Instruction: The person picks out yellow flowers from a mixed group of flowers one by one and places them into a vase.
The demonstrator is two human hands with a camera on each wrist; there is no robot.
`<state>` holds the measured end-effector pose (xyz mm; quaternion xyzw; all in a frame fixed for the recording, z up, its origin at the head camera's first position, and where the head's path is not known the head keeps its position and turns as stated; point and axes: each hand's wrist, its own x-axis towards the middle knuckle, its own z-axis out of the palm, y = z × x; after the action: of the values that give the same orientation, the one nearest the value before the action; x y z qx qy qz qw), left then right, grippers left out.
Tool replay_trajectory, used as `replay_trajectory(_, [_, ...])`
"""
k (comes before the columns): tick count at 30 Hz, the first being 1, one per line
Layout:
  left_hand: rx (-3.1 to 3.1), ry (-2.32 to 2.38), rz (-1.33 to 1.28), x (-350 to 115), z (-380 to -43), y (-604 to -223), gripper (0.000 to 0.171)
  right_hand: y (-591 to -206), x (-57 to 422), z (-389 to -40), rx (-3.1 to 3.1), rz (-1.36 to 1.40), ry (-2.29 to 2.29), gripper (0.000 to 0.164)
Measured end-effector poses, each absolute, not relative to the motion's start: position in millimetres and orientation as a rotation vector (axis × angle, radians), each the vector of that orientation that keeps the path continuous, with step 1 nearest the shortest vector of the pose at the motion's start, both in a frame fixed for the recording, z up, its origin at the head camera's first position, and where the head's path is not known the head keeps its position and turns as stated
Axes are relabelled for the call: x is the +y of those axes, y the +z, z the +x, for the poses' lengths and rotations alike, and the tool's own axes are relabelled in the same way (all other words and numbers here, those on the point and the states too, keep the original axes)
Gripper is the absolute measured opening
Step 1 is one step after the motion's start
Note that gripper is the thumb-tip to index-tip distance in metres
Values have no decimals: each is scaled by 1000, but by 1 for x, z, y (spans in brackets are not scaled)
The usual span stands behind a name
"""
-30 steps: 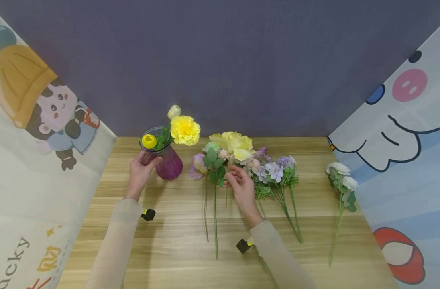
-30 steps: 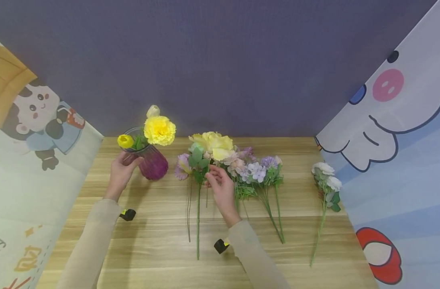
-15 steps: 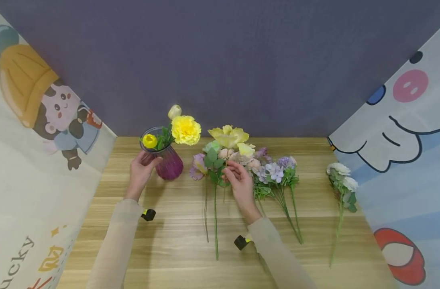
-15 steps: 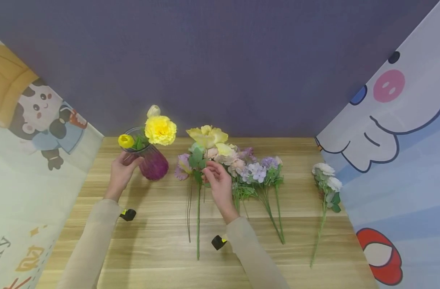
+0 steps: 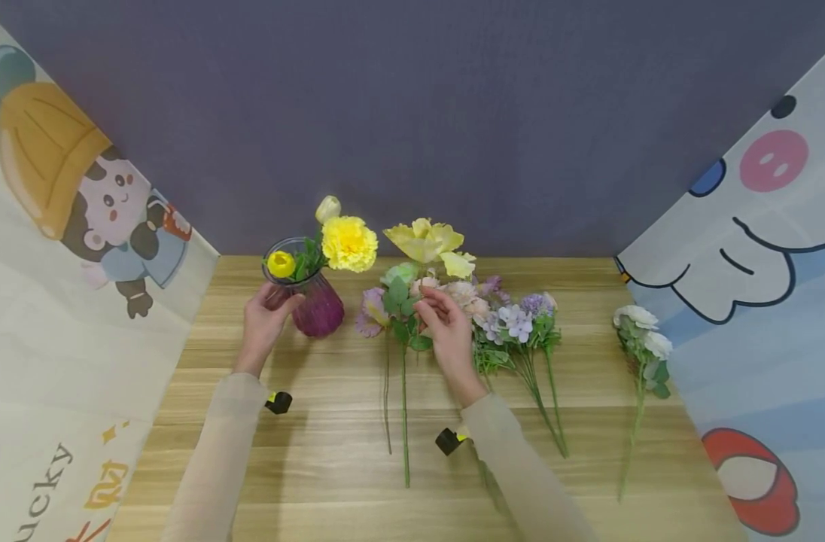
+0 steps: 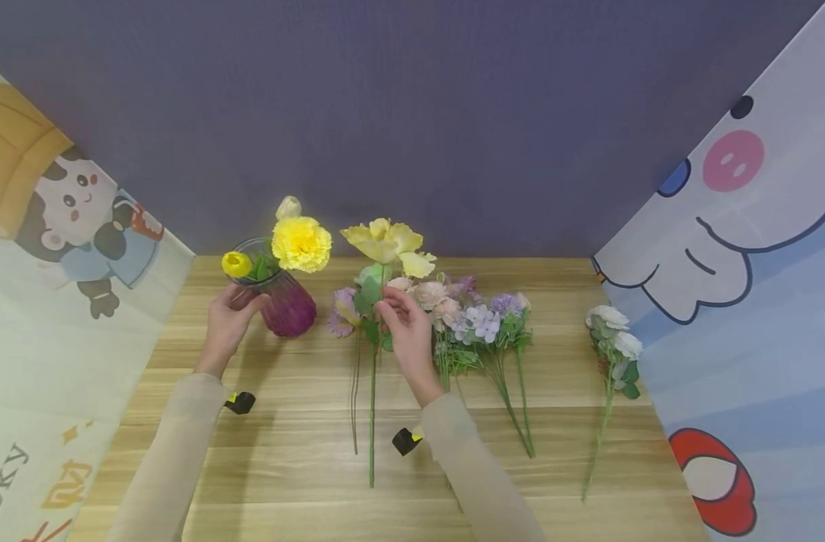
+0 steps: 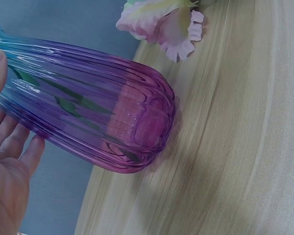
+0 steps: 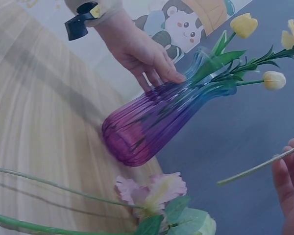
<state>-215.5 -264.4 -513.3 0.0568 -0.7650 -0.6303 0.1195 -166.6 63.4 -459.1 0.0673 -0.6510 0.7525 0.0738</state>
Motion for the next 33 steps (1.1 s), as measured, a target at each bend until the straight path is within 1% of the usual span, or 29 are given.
replay_trajectory(3, [-2239, -1868, 171, -264, -214, -510, 55, -454, 62, -171, -1960, 210, 2230, 33])
replay_trajectory(9, [-2252, -1878, 183, -256, -205, -492, 52, -442, 60, -179, -1960, 243, 2181, 30])
replay_trajectory(13, [-2249, -1872, 173, -253, -203, -487, 51, -436, 58, -183, -1950, 241, 2193, 31])
replay_trajectory(19, [-2240, -1871, 172, -253, -204, -487, 51, -427, 56, -190, -1924, 230, 2238, 30])
replay_trajectory(26, [-2222, -1882, 162, -254, -204, -489, 50, -416, 53, -202, -1872, 301, 2250, 30])
replay_trajectory(33, [-2223, -1914, 197, -254, -206, -491, 49, -427, 44, -227, -1766, 392, 2278, 30])
